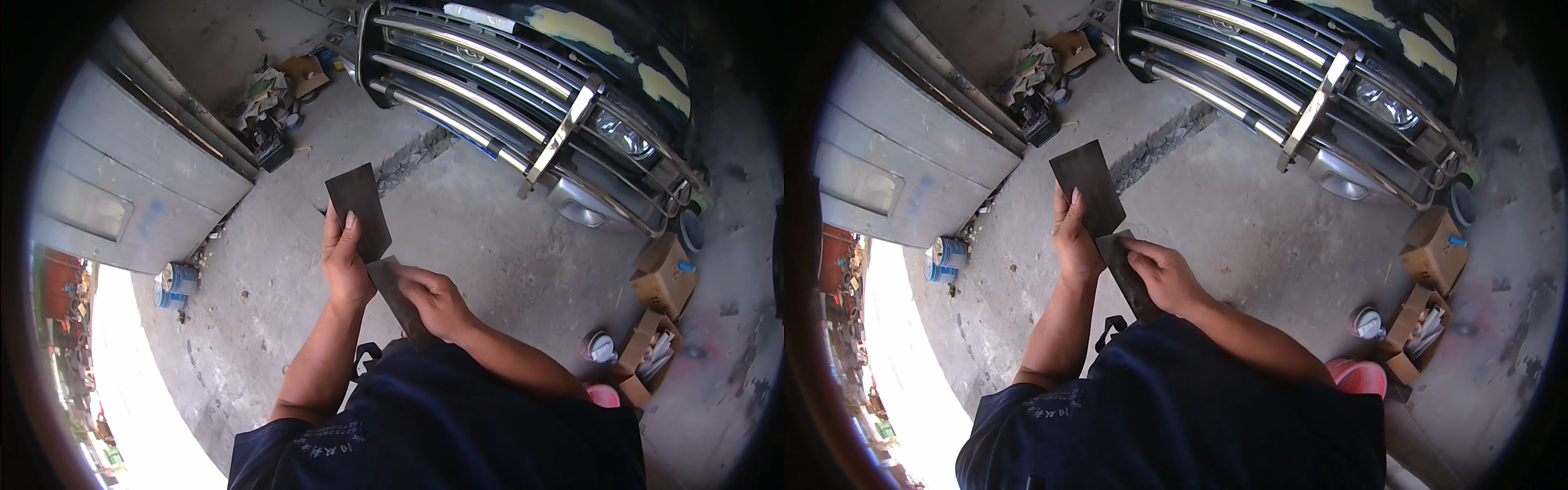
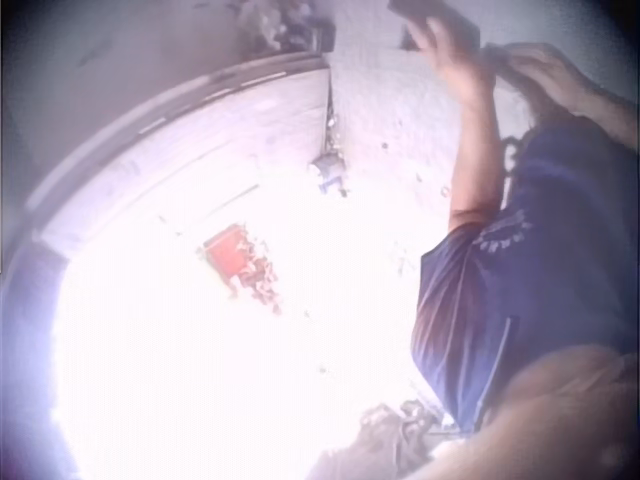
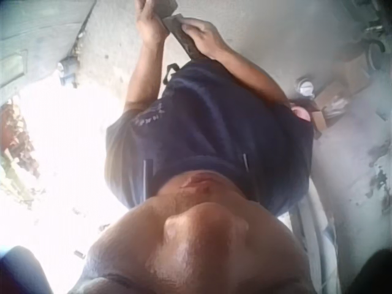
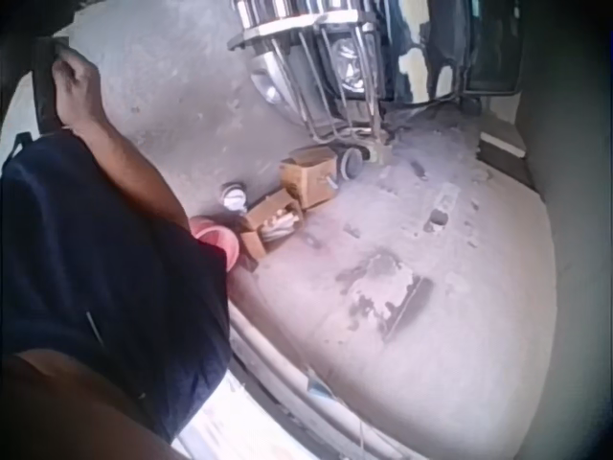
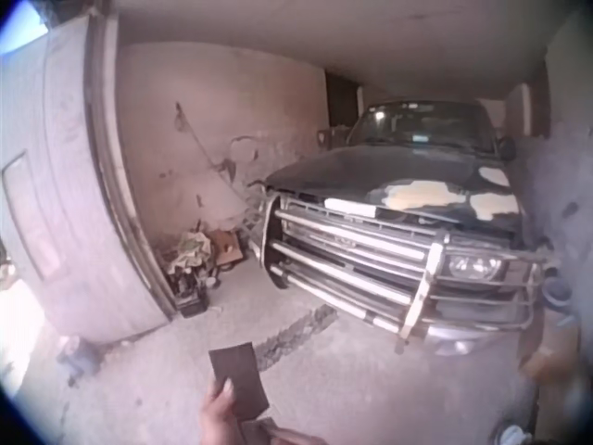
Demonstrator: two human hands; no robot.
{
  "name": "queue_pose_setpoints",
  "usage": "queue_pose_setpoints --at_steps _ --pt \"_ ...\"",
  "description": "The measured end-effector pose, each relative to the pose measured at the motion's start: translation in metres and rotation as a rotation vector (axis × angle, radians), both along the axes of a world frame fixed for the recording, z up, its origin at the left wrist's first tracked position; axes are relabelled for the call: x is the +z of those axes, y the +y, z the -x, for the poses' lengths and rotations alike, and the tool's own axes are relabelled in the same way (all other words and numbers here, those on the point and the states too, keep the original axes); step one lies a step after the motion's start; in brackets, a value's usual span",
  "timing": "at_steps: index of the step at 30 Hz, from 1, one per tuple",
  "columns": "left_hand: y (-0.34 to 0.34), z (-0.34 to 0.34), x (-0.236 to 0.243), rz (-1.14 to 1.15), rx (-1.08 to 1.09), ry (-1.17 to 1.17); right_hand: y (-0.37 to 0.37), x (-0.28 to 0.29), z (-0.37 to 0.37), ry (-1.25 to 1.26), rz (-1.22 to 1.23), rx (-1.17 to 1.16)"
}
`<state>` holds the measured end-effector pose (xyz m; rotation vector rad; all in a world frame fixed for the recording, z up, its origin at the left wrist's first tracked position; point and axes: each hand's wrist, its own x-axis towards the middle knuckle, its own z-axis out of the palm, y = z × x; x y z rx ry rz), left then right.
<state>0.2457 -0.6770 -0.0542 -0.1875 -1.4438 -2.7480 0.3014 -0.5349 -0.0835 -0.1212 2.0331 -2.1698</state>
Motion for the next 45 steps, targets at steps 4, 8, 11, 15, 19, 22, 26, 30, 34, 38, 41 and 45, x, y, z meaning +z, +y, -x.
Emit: queue_pose_setpoints --at_steps 4,8,11,15,19,22,26,30,34,38,41,45 --pt "0.013 -0.009 -0.009 -0.047 0.015 0.031 0.009 0.003 0.023 -0.082 0.206 0.001" --pt "0.008 -0.002 -0.004 -0.066 0.034 0.004 0.001 -0.001 0.014 -0.005 0.067 -0.019" --pt "0.006 -0.003 -0.01 -0.019 -0.017 0.005 -0.001 -0.009 0.003 0.01 0.07 0.0" --pt "0.013 -0.018 -0.009 -0.125 -0.12 -0.095 0.024 0.009 0.042 0.089 0.002 -0.073" --pt "-0.003 -0.006 0.002 -0.117 -0.207 -0.045 0.009 -0.02 0.007 0.485 -0.258 -0.133" --pt "-0.002 -0.012 -0.03 0.05 -0.25 -0.076 0.03 -0.018 0.028 0.31 -0.221 -0.108" --pt "-0.015 -0.022 -0.024 0.125 -0.38 -0.098 0.057 0.019 0.076 0.34 -0.061 -0.243" --pt "-0.036 -0.01 -0.023 -0.08 -0.308 -0.249 0.073 0.009 0.045 0.2 0.085 -0.042" --pt "-0.041 -0.004 -0.033 -0.355 -0.44 -0.351 0.044 -0.006 0.003 0.224 0.08 0.216" --pt "-0.027 0.001 -0.048 -0.263 -0.29 -0.411 0.015 -0.009 -0.007 0.161 0.179 0.369" --pt "-0.018 -0.001 -0.036 -0.329 -0.359 -0.456 0.006 0.0 -0.009 0.059 0.109 0.406" --pt "-0.026 0.001 -0.063 -0.237 -0.5 -0.447 0.003 0.003 0.001 0.047 0.034 0.33"
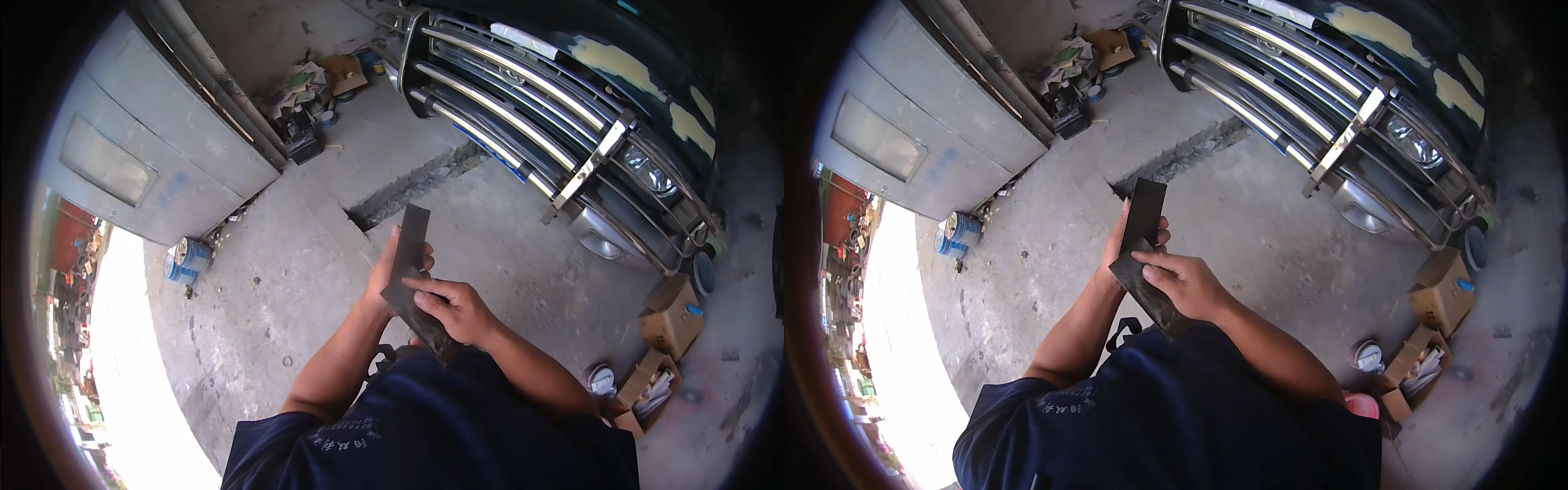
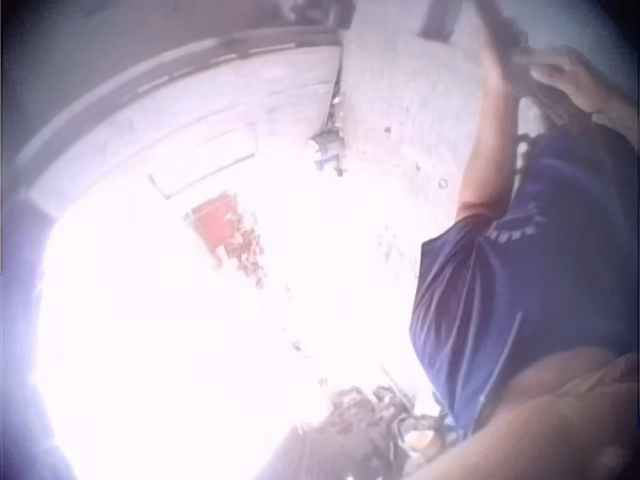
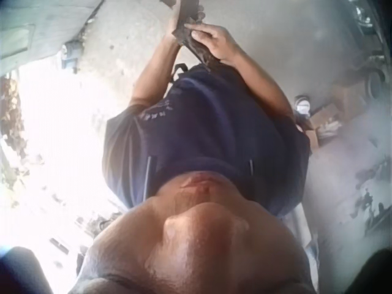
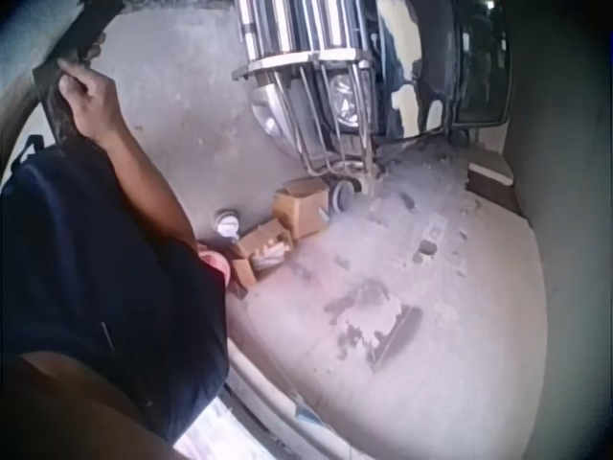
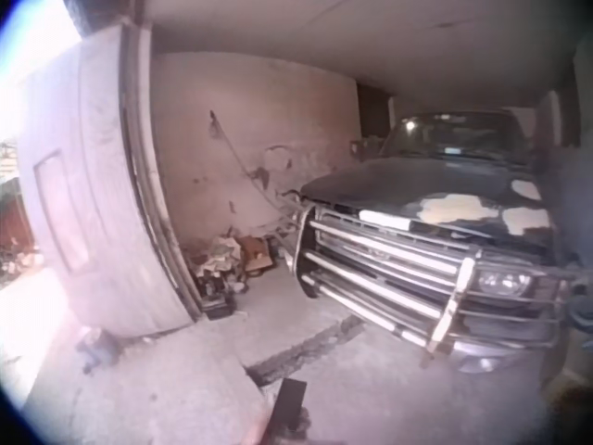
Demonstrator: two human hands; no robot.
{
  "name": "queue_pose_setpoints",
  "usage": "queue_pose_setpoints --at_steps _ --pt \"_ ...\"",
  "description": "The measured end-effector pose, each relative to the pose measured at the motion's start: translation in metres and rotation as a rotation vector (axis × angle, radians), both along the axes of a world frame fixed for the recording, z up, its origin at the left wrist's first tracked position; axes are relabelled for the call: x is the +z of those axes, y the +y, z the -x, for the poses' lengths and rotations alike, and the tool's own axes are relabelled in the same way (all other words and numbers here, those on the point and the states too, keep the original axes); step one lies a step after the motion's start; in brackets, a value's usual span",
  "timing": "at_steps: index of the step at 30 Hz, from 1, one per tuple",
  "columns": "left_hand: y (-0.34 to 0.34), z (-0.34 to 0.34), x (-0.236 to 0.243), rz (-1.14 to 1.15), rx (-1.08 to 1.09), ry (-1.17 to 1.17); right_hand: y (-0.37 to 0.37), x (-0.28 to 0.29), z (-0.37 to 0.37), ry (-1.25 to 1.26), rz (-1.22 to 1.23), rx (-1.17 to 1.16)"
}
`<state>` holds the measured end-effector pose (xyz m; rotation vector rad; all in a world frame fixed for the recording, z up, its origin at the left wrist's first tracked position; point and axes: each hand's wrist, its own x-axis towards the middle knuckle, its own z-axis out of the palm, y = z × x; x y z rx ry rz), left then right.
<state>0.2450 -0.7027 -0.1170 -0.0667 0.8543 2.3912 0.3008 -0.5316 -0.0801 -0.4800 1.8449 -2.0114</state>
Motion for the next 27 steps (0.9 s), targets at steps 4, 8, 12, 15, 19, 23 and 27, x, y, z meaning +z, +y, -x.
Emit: queue_pose_setpoints --at_steps 4,8,12,15,19,23,27 --pt "0.025 -0.02 0.035 0.249 0.151 -0.018 0.007 0.014 0.041 -0.132 0.219 -0.169" --pt "0.012 -0.012 0.024 0.259 0.17 -0.065 -0.003 0.0 0.009 -0.025 0.093 -0.141" --pt "0.012 -0.014 0.016 0.532 0.296 0.182 -0.005 -0.004 0.007 -0.166 0.204 -0.193" --pt "0.014 -0.019 0.007 1.234 0.494 0.698 0.003 0.011 0.04 -0.288 0.35 -0.311" --pt "0.011 -0.013 0.029 1.5 0.715 0.746 0.007 -0.016 0.012 -0.283 0.288 -0.272" --pt "0.007 -0.014 0.034 1.571 0.7 0.959 0.003 -0.031 0.0 -0.253 0.237 -0.312" --pt "-0.002 -0.019 0.028 1.548 0.6 1.151 0.021 -0.002 0.05 -0.322 0.463 -0.44"
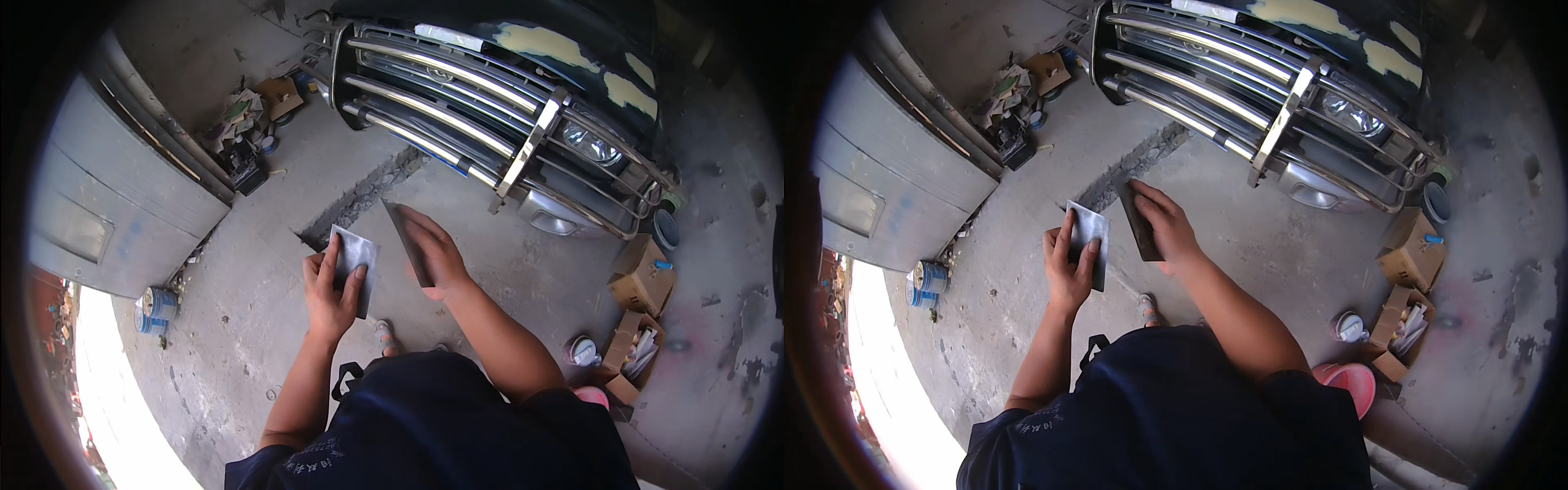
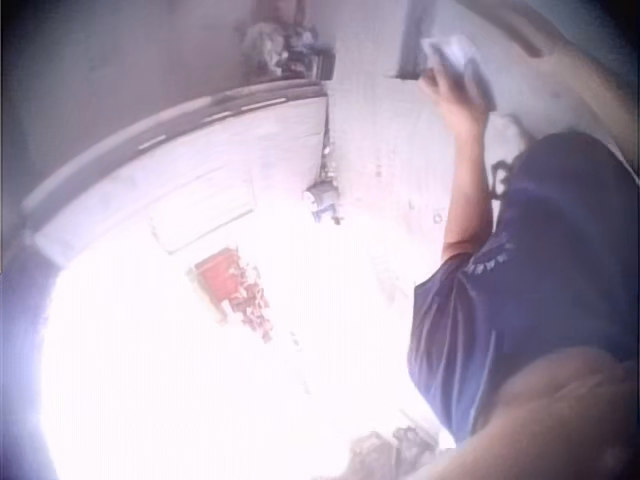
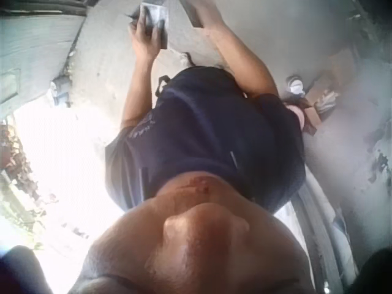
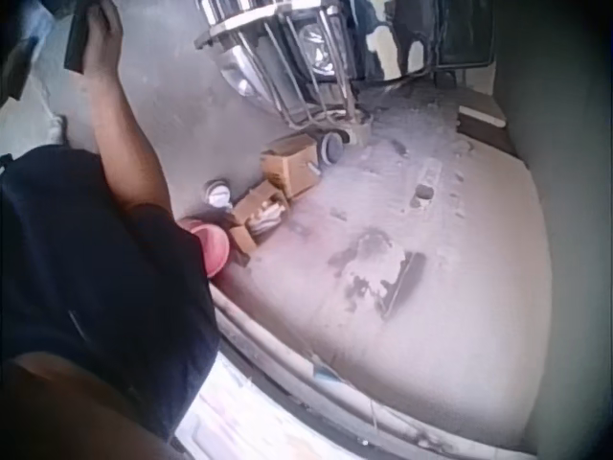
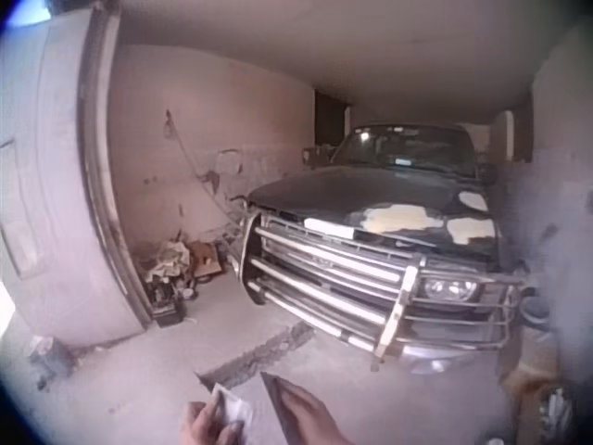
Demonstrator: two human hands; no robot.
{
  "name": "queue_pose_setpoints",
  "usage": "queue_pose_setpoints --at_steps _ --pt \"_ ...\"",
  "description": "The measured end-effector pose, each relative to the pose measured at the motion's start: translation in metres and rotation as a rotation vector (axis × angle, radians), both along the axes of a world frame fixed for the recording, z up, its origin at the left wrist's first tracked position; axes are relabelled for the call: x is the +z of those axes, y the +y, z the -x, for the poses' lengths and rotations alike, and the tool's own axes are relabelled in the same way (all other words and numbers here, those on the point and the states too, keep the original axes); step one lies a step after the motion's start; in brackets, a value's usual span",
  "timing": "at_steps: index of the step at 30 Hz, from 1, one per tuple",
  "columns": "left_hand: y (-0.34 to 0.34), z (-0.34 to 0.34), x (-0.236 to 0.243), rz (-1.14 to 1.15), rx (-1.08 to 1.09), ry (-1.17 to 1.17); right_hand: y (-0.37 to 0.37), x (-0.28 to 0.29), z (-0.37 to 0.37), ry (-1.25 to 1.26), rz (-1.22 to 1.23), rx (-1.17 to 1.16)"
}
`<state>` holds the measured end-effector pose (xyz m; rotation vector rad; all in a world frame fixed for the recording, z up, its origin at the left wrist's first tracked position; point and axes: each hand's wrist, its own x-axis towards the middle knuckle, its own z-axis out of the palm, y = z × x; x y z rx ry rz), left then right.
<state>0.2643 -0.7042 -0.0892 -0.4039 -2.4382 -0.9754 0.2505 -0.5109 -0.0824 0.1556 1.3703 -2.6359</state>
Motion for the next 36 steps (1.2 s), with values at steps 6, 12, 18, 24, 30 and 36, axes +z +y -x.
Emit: queue_pose_setpoints --at_steps 6,12,18,24,30,36 --pt "-0.025 0.008 -0.028 -1.437 -0.645 -0.857 0.009 -0.019 -0.034 0.293 -0.382 0.165" --pt "0.006 -0.003 0.002 -1.538 -0.584 -0.857 -0.007 -0.044 -0.054 0.452 -0.715 0.178" --pt "0.0 -0.006 0.005 -1.07 -0.59 -1.028 0.018 -0.014 -0.016 0.501 -0.662 0.053" --pt "-0.015 -0.004 0.009 -0.68 -0.539 -1.191 0.02 -0.028 -0.035 0.574 -0.821 0.062" --pt "-0.019 -0.012 -0.004 -0.859 -0.513 -1.446 0.043 0.011 -0.005 0.598 -0.827 -0.13" --pt "-0.004 -0.004 -0.01 -1.439 -0.168 -1.055 0.037 -0.006 -0.019 0.739 -1.124 -0.102"
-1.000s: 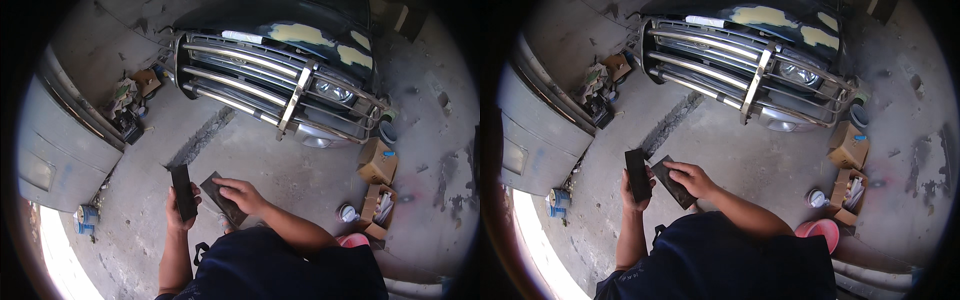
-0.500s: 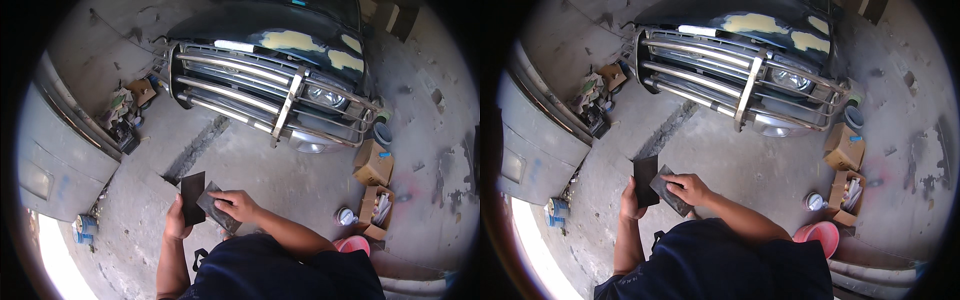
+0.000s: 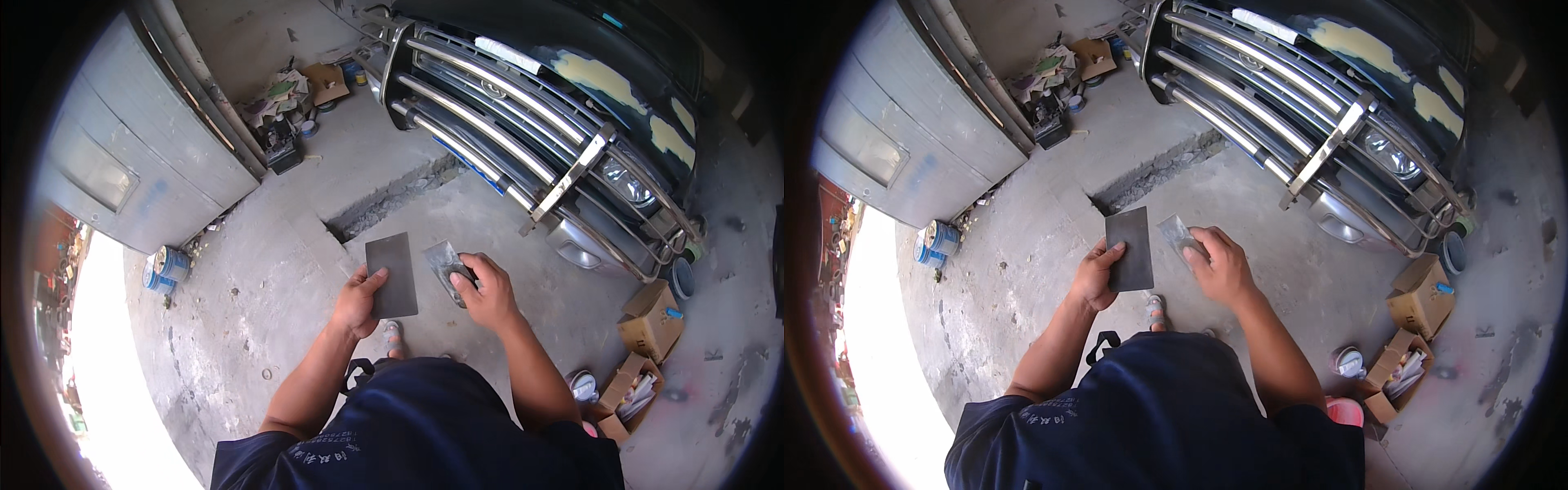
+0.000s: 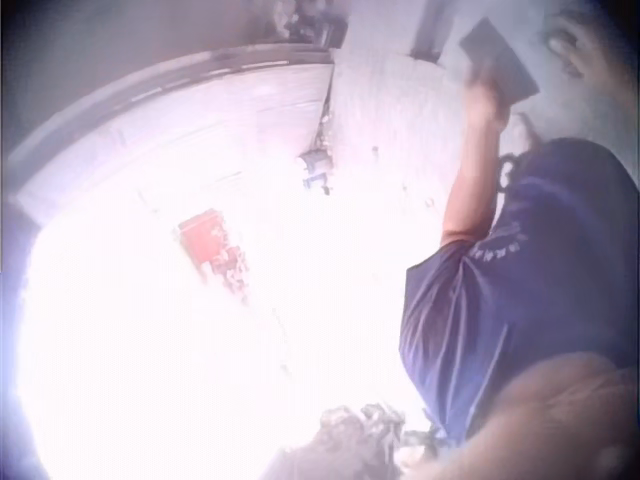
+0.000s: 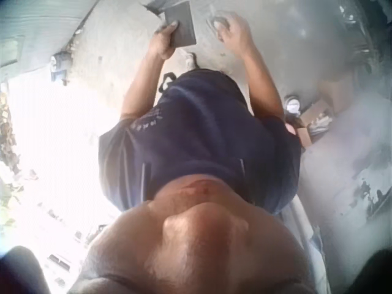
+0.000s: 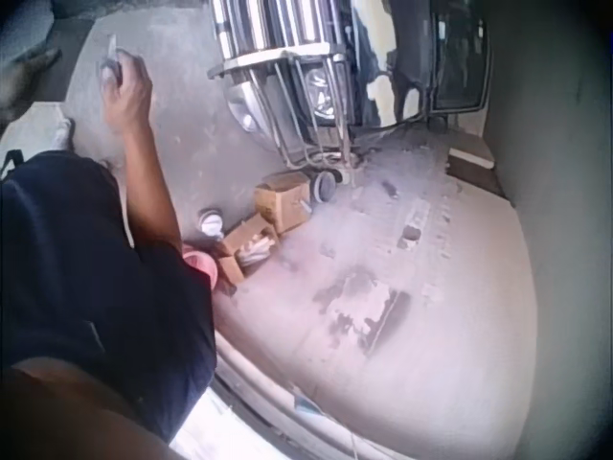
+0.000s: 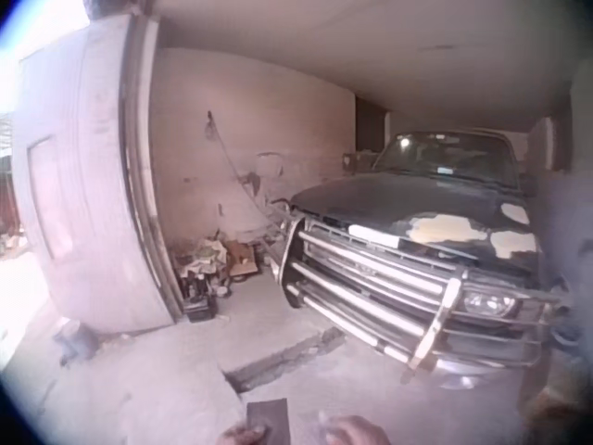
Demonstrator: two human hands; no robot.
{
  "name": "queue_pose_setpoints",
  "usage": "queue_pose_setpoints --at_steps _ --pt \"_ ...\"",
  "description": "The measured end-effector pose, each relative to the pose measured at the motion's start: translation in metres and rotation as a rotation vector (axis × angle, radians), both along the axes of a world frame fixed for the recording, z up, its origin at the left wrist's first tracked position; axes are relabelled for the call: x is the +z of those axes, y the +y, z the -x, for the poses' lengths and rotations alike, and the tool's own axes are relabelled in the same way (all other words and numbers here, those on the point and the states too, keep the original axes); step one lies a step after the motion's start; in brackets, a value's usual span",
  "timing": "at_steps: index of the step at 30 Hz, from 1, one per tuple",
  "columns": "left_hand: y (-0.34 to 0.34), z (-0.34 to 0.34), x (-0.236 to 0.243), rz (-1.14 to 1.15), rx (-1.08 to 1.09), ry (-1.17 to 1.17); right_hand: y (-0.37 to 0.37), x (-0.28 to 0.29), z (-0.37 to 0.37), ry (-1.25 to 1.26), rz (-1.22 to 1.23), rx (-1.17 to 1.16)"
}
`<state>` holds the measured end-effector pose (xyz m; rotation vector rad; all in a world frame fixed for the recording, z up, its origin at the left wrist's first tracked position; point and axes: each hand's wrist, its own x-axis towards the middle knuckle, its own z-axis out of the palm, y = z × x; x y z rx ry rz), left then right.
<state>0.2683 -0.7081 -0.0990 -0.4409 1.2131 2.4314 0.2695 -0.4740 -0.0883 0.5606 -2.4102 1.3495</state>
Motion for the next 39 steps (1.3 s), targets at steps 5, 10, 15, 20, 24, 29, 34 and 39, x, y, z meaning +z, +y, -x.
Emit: queue_pose_setpoints --at_steps 5,10,15,20,24,29,34,39 --pt "0.021 -0.003 -0.011 0.0 0.23 0.145 -0.021 -0.006 -0.018 0.03 -0.05 0.188" --pt "0.018 -0.001 -0.002 0.031 0.183 0.268 0.0 -0.053 -0.015 -0.1 -0.298 0.161" --pt "0.017 0.006 -0.004 0.146 0.116 0.317 0.003 -0.023 -0.006 -0.364 0.116 -0.054" --pt "0.024 0.007 -0.002 0.294 -0.039 0.374 -0.009 -0.027 -0.01 -0.598 0.163 0.262" --pt "0.023 0.004 0.0 0.468 -0.213 0.451 -0.015 -0.024 -0.01 -0.627 0.064 0.22" --pt "0.014 0.008 0.008 0.6 -0.347 0.536 -0.017 -0.02 -0.005 -0.567 0.015 0.182" --pt "0.006 0.013 0.022 0.629 -0.508 0.491 -0.014 -0.015 -0.003 -0.503 0.16 0.076" --pt "-0.009 0.018 0.004 0.469 -0.443 0.39 0.009 -0.009 0.013 -0.398 0.347 -0.076"
